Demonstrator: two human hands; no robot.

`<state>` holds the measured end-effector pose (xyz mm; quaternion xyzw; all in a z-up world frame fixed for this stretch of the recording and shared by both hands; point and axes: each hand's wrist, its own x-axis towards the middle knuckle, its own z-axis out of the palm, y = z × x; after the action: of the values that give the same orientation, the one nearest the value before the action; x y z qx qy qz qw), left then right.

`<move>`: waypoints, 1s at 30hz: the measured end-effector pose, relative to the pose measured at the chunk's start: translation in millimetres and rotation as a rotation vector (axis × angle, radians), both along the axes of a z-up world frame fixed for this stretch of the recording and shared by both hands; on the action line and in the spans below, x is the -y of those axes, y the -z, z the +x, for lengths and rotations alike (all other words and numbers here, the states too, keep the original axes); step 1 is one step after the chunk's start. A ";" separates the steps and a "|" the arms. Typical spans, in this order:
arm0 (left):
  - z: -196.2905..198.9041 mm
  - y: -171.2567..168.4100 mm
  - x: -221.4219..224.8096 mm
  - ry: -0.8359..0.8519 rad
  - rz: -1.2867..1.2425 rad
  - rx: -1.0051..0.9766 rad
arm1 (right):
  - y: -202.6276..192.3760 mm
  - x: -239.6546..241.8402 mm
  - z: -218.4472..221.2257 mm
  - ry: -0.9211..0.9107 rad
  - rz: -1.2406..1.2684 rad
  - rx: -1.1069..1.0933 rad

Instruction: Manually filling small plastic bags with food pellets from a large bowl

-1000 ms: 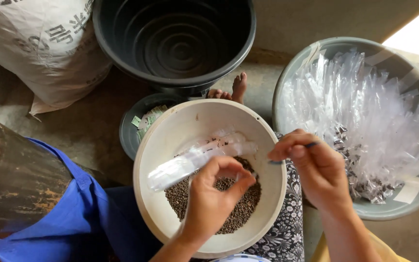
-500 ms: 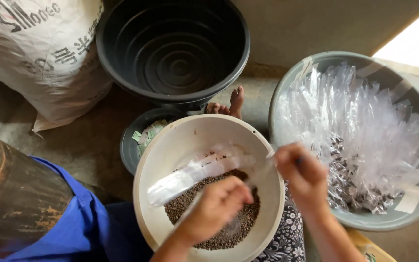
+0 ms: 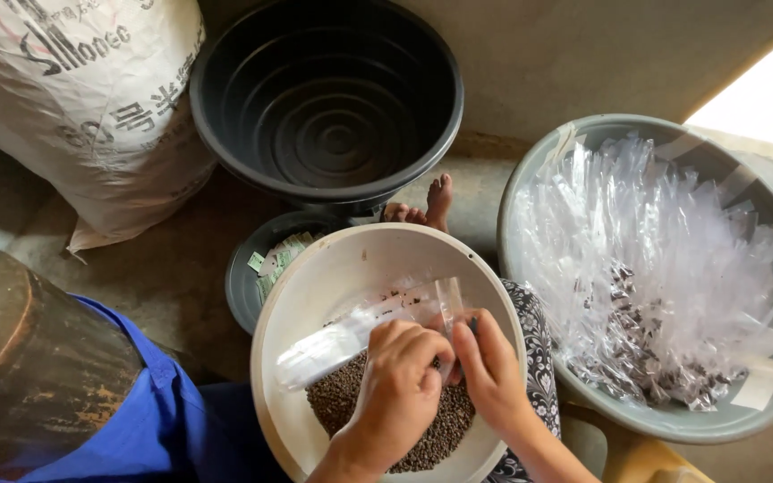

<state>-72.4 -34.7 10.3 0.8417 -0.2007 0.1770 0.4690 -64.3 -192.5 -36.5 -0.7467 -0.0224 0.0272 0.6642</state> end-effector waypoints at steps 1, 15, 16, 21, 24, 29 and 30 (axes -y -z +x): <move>0.7 -2.3 0.8 0.000 -0.001 0.005 | -1.7 -3.8 1.7 0.000 -0.001 0.005; -4.7 35.4 -20.8 0.188 -0.315 -0.401 | 20.5 35.1 -16.1 -0.374 0.737 -0.351; -1.9 36.6 -20.4 0.193 -0.312 -0.405 | 18.3 34.2 -19.0 -0.367 0.741 -0.351; 0.6 14.4 -12.8 0.253 -0.198 -0.704 | 3.5 24.9 -14.1 -0.059 0.278 -0.306; 19.1 36.3 -11.9 0.183 -0.305 -0.396 | 25.7 14.9 -29.2 -0.111 0.237 -0.299; 82.1 9.1 -29.7 -0.112 -0.600 -0.221 | 34.8 37.3 -39.0 -0.146 -0.110 0.017; 92.0 8.4 -25.9 -0.051 -0.626 -0.137 | 40.8 48.7 -35.3 -0.143 -0.161 0.150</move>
<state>19.6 -8.8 1.9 0.6713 -0.0831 0.1848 0.7130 -99.6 -241.3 -77.3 -0.7940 -0.1227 0.0202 0.5951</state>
